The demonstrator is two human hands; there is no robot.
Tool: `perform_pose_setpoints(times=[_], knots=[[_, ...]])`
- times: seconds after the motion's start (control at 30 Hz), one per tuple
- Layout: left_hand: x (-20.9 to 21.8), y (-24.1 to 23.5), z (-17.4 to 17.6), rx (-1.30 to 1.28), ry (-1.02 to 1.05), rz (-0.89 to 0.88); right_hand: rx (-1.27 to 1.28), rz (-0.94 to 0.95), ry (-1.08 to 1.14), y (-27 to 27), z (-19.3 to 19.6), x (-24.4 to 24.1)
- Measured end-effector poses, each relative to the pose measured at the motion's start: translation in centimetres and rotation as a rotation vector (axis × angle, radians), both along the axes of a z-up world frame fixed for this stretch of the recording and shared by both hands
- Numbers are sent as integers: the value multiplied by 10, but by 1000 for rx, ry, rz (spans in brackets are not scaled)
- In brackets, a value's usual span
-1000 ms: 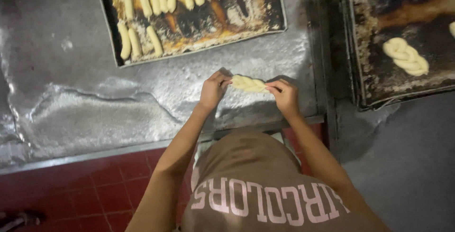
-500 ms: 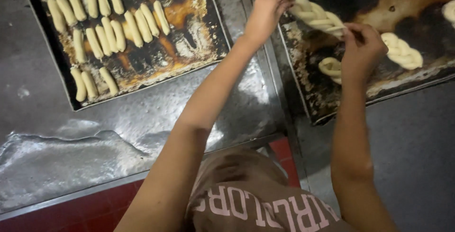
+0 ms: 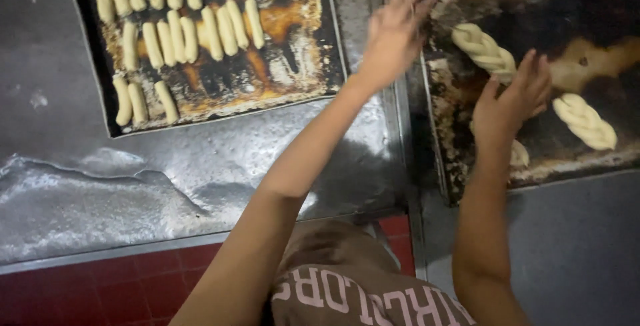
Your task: The person repeatedly picks up short dough pieces from a tray, rolls them into ropes on a stainless steel countertop, and braids them into twisted shapes. The braided dough pieces are placed onto a second baking tray. The process continues with multiple dough pieces throughout the clip.
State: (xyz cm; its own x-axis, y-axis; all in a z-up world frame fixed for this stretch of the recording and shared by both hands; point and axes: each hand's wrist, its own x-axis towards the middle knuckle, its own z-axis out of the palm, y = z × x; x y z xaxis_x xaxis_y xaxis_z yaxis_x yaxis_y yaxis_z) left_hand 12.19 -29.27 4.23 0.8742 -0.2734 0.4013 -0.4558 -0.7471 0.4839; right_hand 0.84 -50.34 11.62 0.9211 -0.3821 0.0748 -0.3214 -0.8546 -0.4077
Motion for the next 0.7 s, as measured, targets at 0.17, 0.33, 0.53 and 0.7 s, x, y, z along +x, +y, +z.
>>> perform_pose_setpoints(times=[0.17,0.33,0.53,0.7], knots=[[28,192,-39,-244,11,508,244,585,-546,125,-13,57],[44,344,-107,214,144,864,563,669,-265,266,-80,116],[37,367,-104,428,60,584,543,584,164,388,-163,171],[-8,354,-57,-505,199,304,351,597,-323,425,-195,187]])
